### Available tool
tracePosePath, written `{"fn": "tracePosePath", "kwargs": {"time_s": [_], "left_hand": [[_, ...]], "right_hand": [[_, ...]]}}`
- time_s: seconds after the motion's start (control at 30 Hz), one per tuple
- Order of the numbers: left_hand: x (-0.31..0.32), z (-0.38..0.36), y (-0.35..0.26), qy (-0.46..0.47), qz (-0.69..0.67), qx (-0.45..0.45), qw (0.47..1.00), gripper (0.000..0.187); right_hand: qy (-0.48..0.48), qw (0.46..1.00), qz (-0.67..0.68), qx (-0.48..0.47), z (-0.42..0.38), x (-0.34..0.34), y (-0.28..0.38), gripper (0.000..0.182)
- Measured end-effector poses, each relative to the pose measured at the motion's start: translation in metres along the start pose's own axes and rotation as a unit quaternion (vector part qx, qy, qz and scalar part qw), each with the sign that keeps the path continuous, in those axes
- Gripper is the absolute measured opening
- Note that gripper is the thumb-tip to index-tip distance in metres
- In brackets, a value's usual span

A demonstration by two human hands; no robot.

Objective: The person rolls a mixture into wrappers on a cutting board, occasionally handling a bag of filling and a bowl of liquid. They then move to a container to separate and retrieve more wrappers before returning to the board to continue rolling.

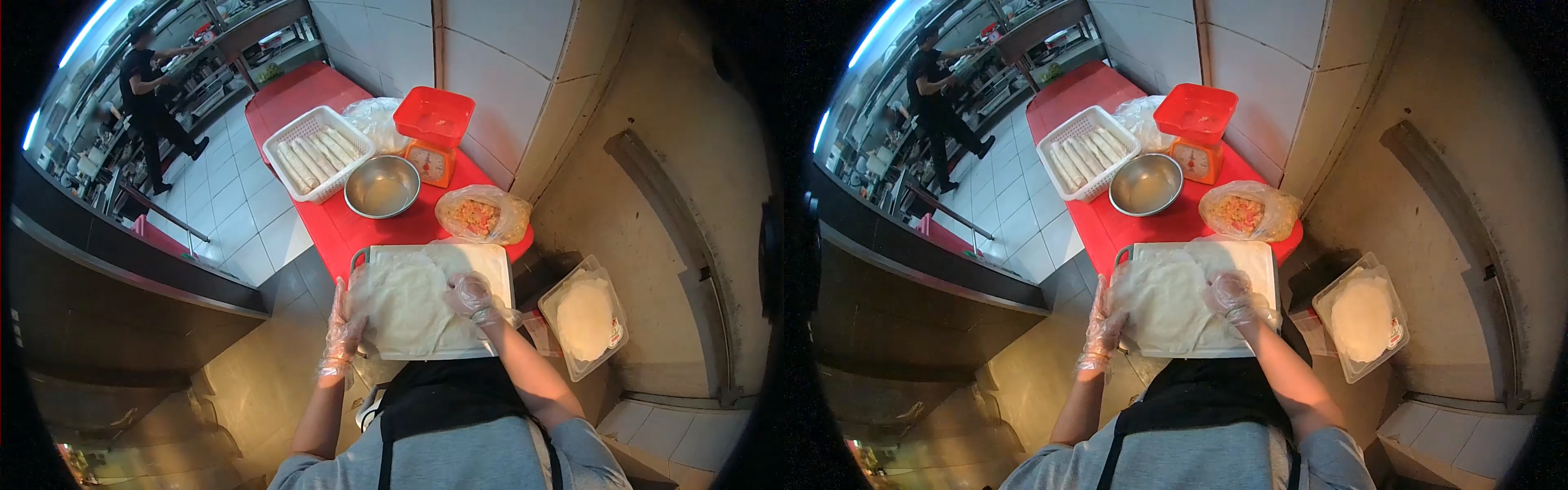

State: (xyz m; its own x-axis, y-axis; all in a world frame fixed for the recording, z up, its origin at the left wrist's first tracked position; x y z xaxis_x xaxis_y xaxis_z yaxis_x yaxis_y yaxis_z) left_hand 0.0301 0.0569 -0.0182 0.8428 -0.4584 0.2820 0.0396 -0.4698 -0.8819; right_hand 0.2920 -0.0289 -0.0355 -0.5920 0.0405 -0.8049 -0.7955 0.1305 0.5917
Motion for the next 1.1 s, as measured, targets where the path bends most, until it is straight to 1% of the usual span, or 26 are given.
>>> {"fn": "tracePosePath", "kwargs": {"time_s": [0.03,0.07,0.13,0.17,0.2,0.27,0.3,0.37,0.4,0.43,0.53,0.63,0.73,0.83,0.93,1.03,1.1], "left_hand": [[0.004,-0.003,-0.007,-0.005,0.003,-0.027,1.0,0.096],[0.006,-0.005,-0.012,-0.01,0.006,-0.053,0.999,0.095],[0.008,-0.007,-0.024,-0.024,-0.027,-0.033,0.999,0.094],[0.008,-0.008,-0.027,-0.031,-0.043,-0.023,0.998,0.094],[0.004,-0.004,-0.022,-0.032,-0.028,0.01,0.999,0.094],[-0.001,0.012,-0.004,-0.033,0.002,0.077,0.996,0.094],[0.018,-0.007,-0.014,-0.054,0.005,0.006,0.999,0.086],[0.003,0.002,0.011,-0.064,0.084,-0.02,0.994,0.074],[-0.006,0.009,0.029,-0.07,0.123,-0.032,0.989,0.068],[-0.011,0.013,0.036,-0.089,0.109,-0.025,0.99,0.054],[-0.014,0.014,0.033,-0.112,0.11,0.013,0.988,0.051],[-0.017,0.014,0.036,-0.12,0.078,-0.025,0.989,0.051],[-0.016,0.013,0.037,-0.112,0.054,-0.058,0.991,0.052],[-0.016,0.014,0.032,-0.104,0.093,-0.019,0.99,0.052],[-0.016,0.014,0.031,-0.099,0.096,-0.013,0.99,0.051],[-0.012,0.012,0.023,-0.093,0.142,0.031,0.985,0.052],[-0.01,0.009,0.024,-0.08,0.127,-0.004,0.989,0.054]], "right_hand": [[0.0,1.0,0.015,-0.015,0.001,-0.012,0.011,0.035],[-0.031,0.994,0.105,-0.02,0.005,-0.015,0.01,0.033],[-0.094,0.954,0.282,-0.029,0.012,-0.018,0.007,0.03],[-0.124,0.942,0.312,-0.003,0.012,-0.017,0.002,0.029],[-0.154,0.927,0.342,0.022,0.012,-0.015,0.0,0.028],[-0.184,0.889,0.419,-0.004,0.017,-0.007,0.003,0.029],[-0.183,0.864,0.466,-0.053,0.019,0.007,0.004,0.031],[-0.129,0.881,0.453,-0.04,0.017,0.024,-0.001,0.033],[-0.076,0.918,0.389,0.019,0.013,0.03,-0.012,0.034],[-0.024,0.944,0.321,0.076,0.008,0.033,-0.018,0.035],[-0.041,0.915,0.38,0.126,-0.004,0.017,-0.014,0.028],[-0.069,0.9,0.405,0.149,-0.01,0.016,-0.027,0.023],[-0.083,0.906,0.395,0.126,-0.012,0.009,-0.029,0.019],[-0.07,0.907,0.403,0.104,-0.008,0.004,-0.021,0.022],[-0.131,0.919,0.357,0.103,-0.005,0.0,-0.012,0.031],[-0.096,0.967,0.229,0.048,0.002,0.011,-0.01,0.041],[-0.124,0.968,0.211,0.054,-0.004,0.007,-0.014,0.034]]}}
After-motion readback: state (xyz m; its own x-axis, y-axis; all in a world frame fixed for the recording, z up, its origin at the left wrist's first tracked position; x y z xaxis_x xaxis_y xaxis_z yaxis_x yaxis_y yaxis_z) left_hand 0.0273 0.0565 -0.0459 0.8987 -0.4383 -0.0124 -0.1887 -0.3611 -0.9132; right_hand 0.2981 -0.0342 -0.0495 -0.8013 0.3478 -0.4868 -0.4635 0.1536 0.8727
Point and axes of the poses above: each hand's wrist, its own z-axis towards the middle knuckle, its own x-axis out of the palm, y = z × x, the point moved 9 cm from there along z, towards the middle knuckle, and after that the axes turned 12 degrees about -x, right-handed, at the moved point
